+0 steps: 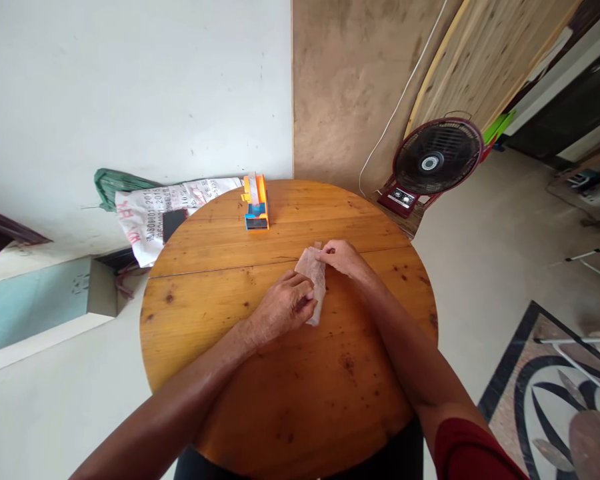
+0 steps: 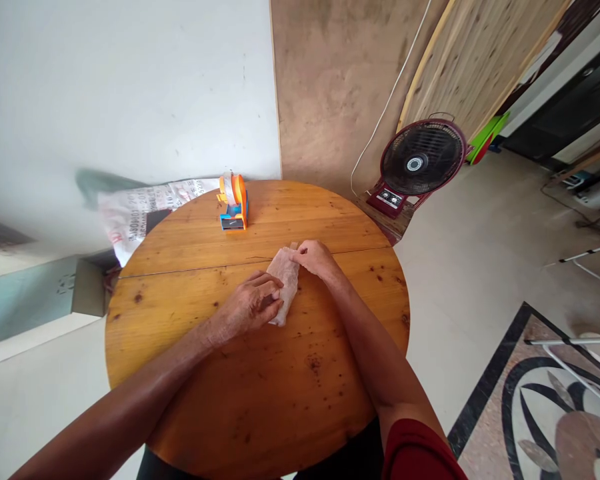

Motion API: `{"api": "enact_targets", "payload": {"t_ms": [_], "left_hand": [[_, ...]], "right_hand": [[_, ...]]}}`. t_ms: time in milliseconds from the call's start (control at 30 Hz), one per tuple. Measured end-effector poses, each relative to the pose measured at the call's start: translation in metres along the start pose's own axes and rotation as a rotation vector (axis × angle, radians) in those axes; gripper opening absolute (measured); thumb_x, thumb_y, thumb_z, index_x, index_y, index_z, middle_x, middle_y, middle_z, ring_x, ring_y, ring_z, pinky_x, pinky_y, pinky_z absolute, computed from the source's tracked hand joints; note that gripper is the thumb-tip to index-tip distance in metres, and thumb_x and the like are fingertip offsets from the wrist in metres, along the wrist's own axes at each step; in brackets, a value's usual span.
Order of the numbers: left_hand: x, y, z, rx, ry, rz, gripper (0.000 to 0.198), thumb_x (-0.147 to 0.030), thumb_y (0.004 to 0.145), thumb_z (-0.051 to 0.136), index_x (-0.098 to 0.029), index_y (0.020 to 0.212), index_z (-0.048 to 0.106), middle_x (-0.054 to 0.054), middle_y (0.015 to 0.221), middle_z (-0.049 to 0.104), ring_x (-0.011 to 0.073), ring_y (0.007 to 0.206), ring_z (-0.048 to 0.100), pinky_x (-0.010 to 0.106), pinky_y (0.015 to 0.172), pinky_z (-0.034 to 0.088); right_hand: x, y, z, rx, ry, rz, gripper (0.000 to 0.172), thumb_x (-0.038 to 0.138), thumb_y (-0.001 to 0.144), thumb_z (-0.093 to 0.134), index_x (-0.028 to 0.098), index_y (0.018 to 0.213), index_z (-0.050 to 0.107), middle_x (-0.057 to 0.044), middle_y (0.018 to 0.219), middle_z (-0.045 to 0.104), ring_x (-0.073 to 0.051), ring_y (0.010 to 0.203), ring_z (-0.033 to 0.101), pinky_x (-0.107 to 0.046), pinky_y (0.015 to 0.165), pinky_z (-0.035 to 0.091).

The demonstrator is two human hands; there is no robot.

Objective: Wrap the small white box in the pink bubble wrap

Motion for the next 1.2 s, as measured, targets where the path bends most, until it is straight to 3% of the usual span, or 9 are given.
{"api": "enact_targets", "payload": {"t_ms": [333,500,700,900,1200], "left_hand": [[0.002,-0.001,0.003,0.022,0.002,-0.029,0.011,-0.015,0.086,0.054,-0.02,0.078,0.049,0.005,0.09,0.067,0.0201,0.088,0.061,0.035,0.082,0.052],[0.001,-0.001,0.001,0.022,-0.007,-0.049,0.012,-0.014,0.085,0.055,-0.021,0.078,0.049,0.005,0.089,0.067,0.0198,0.087,0.06,0.034,0.08,0.052],[-0.001,0.0,-0.001,0.028,-0.006,-0.056,0.013,-0.014,0.086,0.055,-0.02,0.077,0.048,0.006,0.088,0.066,0.0204,0.086,0.059,0.034,0.078,0.05],[0.0,-0.002,0.0,0.025,-0.019,-0.066,0.014,-0.013,0.086,0.055,-0.02,0.077,0.048,0.006,0.088,0.066,0.0205,0.086,0.057,0.034,0.078,0.05],[-0.001,-0.002,0.0,-0.028,-0.003,-0.078,0.013,-0.014,0.087,0.055,-0.02,0.078,0.049,0.006,0.086,0.065,0.0205,0.087,0.059,0.034,0.078,0.05]], "right_hand": [[0.002,-0.005,0.001,-0.077,0.105,-0.109,0.015,0.03,0.068,0.065,0.02,0.064,0.055,0.005,0.062,0.056,-0.012,0.06,0.049,-0.024,0.057,0.035],[0.006,-0.009,0.009,-0.064,0.374,-0.026,0.016,0.032,0.068,0.062,0.022,0.066,0.05,0.006,0.057,0.052,-0.012,0.054,0.047,-0.024,0.051,0.038],[0.008,-0.01,0.018,0.004,0.614,0.047,0.022,0.029,0.066,0.066,0.019,0.085,0.064,0.002,0.071,0.065,-0.014,0.065,0.057,-0.026,0.062,0.046],[0.011,-0.011,0.019,-0.011,0.652,-0.03,0.027,0.038,0.064,0.068,0.017,0.082,0.067,0.002,0.072,0.061,-0.013,0.068,0.053,-0.025,0.065,0.041],[0.026,-0.018,0.012,-0.065,0.614,-0.164,0.019,0.038,0.072,0.064,0.019,0.075,0.061,0.004,0.069,0.052,-0.012,0.064,0.045,-0.024,0.061,0.038]]}}
Point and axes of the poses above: each hand's wrist, its own y-axis towards the middle knuckle, its own z-axis out of the palm, x = y × z, the point moved 4 cm from there along y, towards the middle knuckle
